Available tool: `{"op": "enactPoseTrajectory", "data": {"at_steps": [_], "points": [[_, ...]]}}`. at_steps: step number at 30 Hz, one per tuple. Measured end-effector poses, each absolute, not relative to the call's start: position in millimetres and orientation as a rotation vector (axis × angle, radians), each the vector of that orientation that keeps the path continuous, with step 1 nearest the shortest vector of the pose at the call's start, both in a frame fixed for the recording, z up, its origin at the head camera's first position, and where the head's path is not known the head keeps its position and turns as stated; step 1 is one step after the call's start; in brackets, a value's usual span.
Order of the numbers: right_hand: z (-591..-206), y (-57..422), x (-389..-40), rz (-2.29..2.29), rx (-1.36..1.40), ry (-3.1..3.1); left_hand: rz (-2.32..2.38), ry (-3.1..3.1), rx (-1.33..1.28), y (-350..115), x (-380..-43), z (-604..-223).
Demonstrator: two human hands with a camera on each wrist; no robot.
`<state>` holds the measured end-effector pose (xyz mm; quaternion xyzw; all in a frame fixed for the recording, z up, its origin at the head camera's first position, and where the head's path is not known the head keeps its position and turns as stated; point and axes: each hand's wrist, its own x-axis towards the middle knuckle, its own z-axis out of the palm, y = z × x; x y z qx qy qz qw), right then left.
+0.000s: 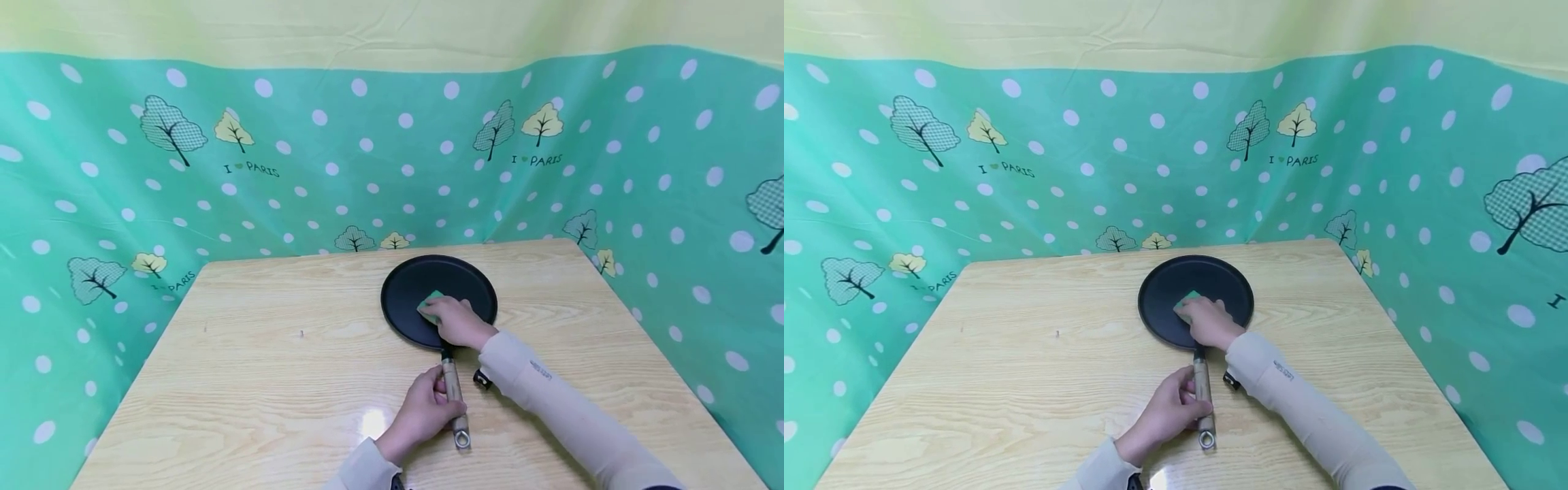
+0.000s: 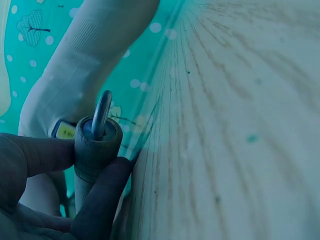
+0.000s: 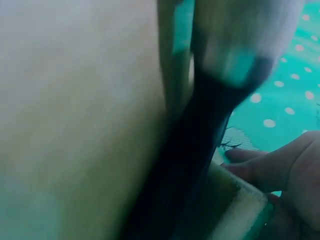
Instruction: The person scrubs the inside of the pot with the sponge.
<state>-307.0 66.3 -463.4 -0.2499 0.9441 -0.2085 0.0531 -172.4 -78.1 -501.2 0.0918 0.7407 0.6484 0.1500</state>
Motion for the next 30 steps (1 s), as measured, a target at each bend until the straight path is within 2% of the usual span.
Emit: {"op": "enactPoseTrajectory", "data": {"at_steps": [6,11,19,30], "points": [[-457,64,-341,-0.540,-0.787,2.873,1.903,2.104,0.259,-78,-172,-500],[-458,77,-356,-0.501,-0.689,2.909,1.937,2.074,0.262,-78,-172,-500],[-468,97,-323,-0.517,-0.574,2.959,1.913,2.084,0.265,-74,-171,-505],[-465,81,-284,-0.592,-0.742,2.910,1.897,2.103,0.284,-78,-171,-502]]}}
